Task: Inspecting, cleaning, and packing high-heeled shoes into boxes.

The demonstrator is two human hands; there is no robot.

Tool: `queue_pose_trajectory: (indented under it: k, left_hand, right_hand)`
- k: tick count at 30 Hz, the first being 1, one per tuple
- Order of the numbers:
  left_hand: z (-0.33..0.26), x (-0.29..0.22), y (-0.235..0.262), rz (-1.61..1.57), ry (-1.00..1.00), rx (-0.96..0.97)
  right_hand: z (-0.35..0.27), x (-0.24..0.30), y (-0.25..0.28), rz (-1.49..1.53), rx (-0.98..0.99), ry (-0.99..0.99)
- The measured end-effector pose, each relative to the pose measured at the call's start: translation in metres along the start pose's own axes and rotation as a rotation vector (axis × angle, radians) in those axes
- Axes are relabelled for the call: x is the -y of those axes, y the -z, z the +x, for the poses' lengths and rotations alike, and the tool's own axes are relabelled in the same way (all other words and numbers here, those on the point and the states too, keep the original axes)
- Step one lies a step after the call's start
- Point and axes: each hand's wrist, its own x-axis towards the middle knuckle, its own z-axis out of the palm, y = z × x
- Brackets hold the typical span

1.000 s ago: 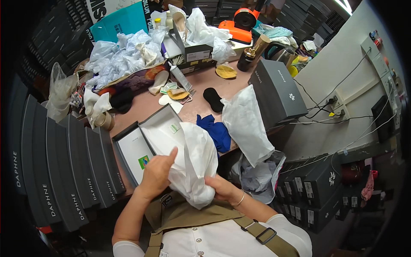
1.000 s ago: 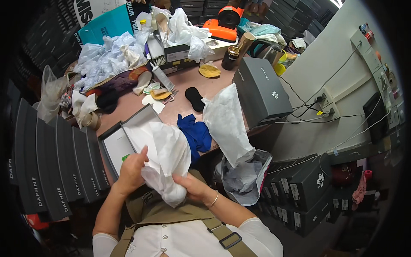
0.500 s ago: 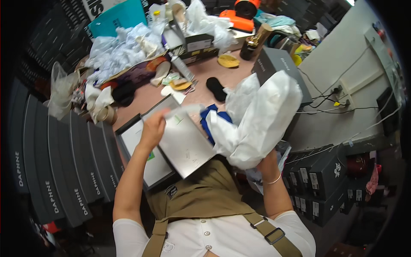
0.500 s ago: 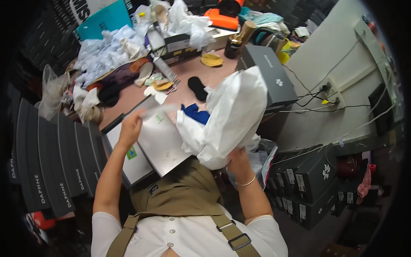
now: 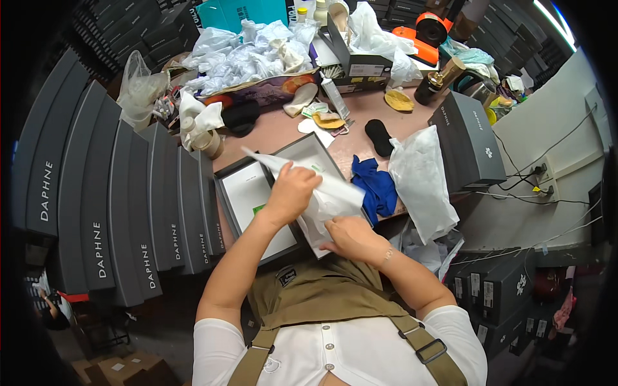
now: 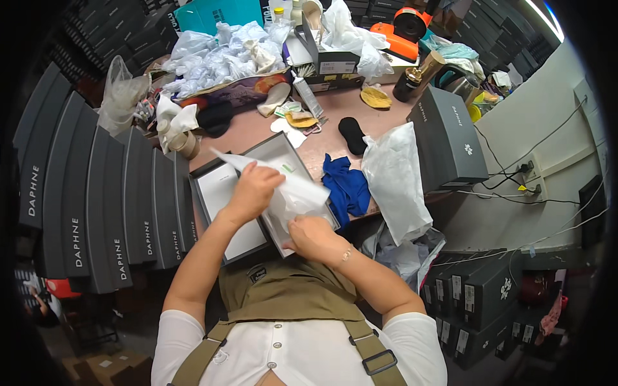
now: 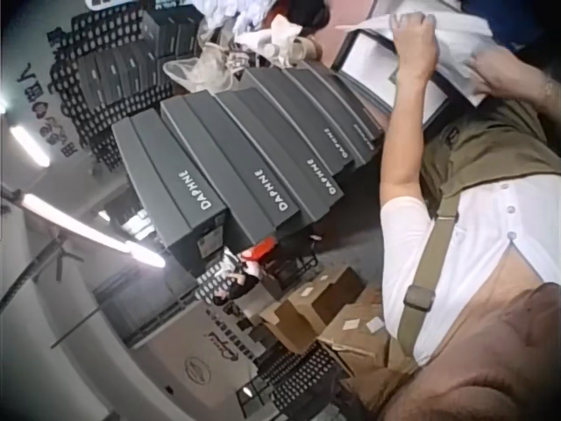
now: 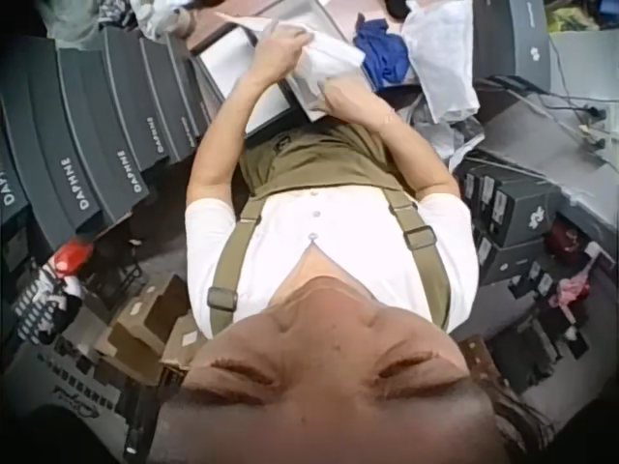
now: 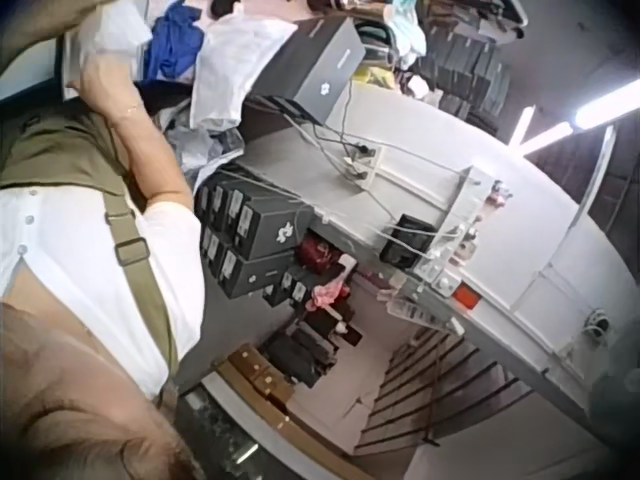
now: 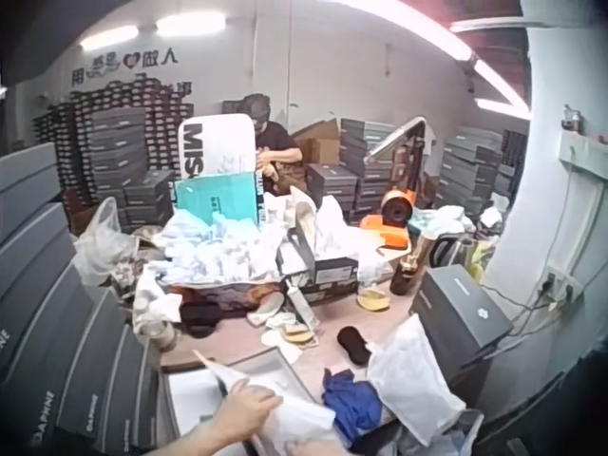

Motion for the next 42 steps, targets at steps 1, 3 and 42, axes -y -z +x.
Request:
queue_pose_trajectory:
  k: [1, 3, 42]
  left_hand:
    - [-0.003, -0.001, -0.014, 0.077, -0.023, 0.233]
    - [-0.017, 0.01, -0.065, 0.074, -0.059, 0.625]
    - [0.047, -0.117, -0.024, -2.078, 0.51, 0.148]
  right_hand:
    - [-0.01, 0.01, 0.02, 0.055, -0.082, 0.029]
    - [-0.012, 0.011, 0.032, -0.022, -0.363, 0.118]
    - [-0.165, -0.065, 0.036, 1.387, 0.305, -0.03]
